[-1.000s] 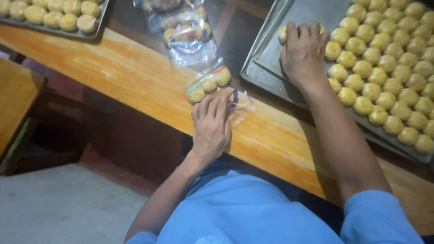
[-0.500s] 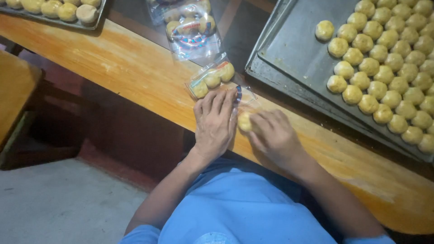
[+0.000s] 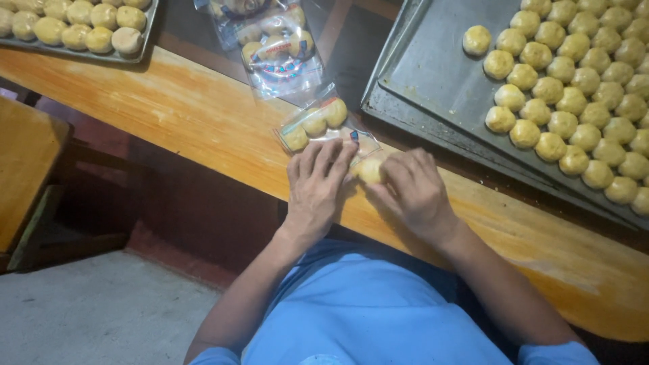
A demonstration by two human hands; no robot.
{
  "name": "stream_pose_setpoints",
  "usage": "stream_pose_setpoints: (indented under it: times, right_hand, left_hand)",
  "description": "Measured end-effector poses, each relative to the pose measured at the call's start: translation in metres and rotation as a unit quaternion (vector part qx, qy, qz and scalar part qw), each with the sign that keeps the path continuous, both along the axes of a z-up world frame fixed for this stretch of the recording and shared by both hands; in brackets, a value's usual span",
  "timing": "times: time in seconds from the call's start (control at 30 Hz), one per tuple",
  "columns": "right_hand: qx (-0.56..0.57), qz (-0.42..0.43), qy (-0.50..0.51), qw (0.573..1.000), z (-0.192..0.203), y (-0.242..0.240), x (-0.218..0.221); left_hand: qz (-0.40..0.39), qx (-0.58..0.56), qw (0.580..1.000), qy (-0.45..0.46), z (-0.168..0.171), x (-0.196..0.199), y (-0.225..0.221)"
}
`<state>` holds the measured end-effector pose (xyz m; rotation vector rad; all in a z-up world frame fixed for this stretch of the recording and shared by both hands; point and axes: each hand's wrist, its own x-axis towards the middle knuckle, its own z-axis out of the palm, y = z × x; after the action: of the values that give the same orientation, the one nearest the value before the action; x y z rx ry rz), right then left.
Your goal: The person picks up small round cookies from metal trays and puts them into clear plastic bags by hand, placing the filled bags on the wooden table.
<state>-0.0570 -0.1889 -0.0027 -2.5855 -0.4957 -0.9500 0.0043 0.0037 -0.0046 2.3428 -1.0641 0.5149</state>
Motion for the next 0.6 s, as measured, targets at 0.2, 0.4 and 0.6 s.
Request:
stream_pose_setpoints:
  times: [0.2, 0.4, 0.6]
  right_hand:
    - [0.001, -0.001, 0.074, 0.997, 0.012, -0.003, 0.019]
    - [-0.054, 0.035, 0.055, 0.996, 0.005, 0.006, 0.032]
    - [-0.050, 0.036, 0.015, 0.998, 0.004, 0.018, 0.035]
  left_hand:
    - [-0.040, -0.012, 0.999, 0.004, -0.008, 0.004, 0.008]
    - [-0.055, -0.008, 0.998, -0.001, -0.007, 0.012, 0.020]
    - [0.033, -0.019, 0.998, -0.057, -0.010, 0.010, 0.027]
